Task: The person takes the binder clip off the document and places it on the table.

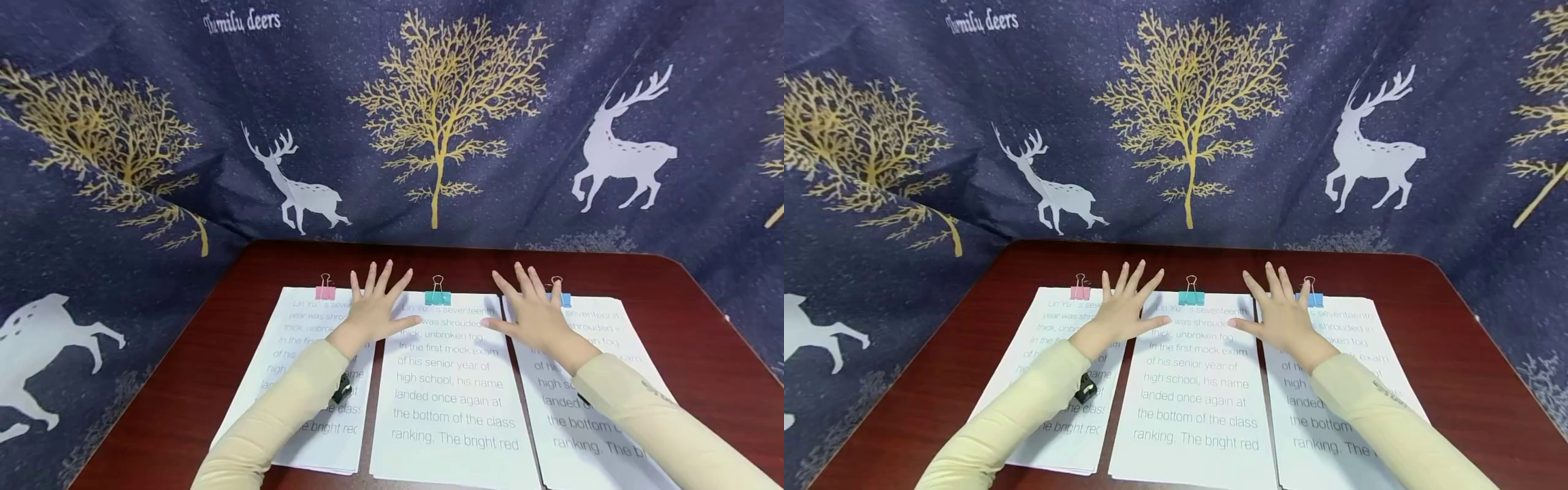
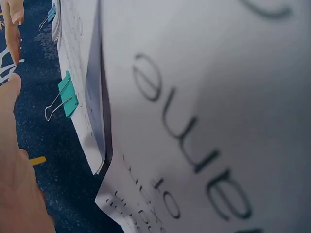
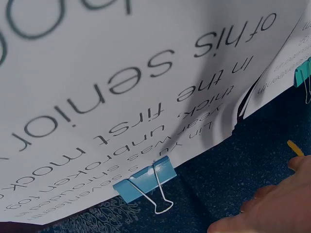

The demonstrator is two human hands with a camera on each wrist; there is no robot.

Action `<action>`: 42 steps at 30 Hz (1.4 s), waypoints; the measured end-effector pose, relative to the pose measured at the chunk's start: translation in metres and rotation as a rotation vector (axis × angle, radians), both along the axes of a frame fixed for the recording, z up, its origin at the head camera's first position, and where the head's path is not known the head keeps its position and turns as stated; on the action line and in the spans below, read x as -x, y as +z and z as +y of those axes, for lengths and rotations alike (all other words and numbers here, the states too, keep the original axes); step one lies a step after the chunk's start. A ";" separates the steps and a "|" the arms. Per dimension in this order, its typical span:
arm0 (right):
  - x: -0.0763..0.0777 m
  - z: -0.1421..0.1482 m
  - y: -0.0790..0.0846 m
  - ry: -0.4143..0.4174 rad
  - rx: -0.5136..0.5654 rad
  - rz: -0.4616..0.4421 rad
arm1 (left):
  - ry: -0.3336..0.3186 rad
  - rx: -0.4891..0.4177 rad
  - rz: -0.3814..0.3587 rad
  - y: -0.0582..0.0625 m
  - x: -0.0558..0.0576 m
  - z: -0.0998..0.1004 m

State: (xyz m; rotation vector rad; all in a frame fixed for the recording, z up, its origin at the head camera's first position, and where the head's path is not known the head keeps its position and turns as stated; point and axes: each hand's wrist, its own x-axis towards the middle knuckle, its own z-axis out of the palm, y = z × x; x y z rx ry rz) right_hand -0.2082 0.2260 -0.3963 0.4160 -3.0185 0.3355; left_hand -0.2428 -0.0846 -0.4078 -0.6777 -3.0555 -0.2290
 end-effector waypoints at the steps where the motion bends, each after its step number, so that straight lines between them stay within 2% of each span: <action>1: 0.000 0.000 0.000 0.003 0.002 0.000 | 0.001 0.001 0.005 0.001 0.000 0.000; 9: 0.003 -0.001 0.003 0.028 -0.003 0.033 | -0.017 -0.062 0.053 0.011 -0.001 -0.009; 15: 0.005 -0.009 0.010 0.081 0.020 0.045 | -0.008 -0.119 0.099 0.015 0.000 -0.026; 21: 0.006 -0.018 0.017 0.129 0.042 0.081 | 0.002 -0.189 0.159 0.023 0.006 -0.043; 27: 0.009 -0.029 0.023 0.159 0.051 0.097 | -0.003 -0.277 0.151 0.028 0.012 -0.060; 33: 0.012 -0.048 0.032 0.202 0.067 0.098 | 0.019 -0.316 0.148 0.028 0.020 -0.085; 38: 0.016 -0.070 0.039 0.257 0.121 0.082 | 0.072 -0.359 0.085 0.033 0.026 -0.105; 42: 0.019 -0.087 0.042 0.276 0.180 0.038 | 0.101 -0.361 0.026 0.038 0.032 -0.113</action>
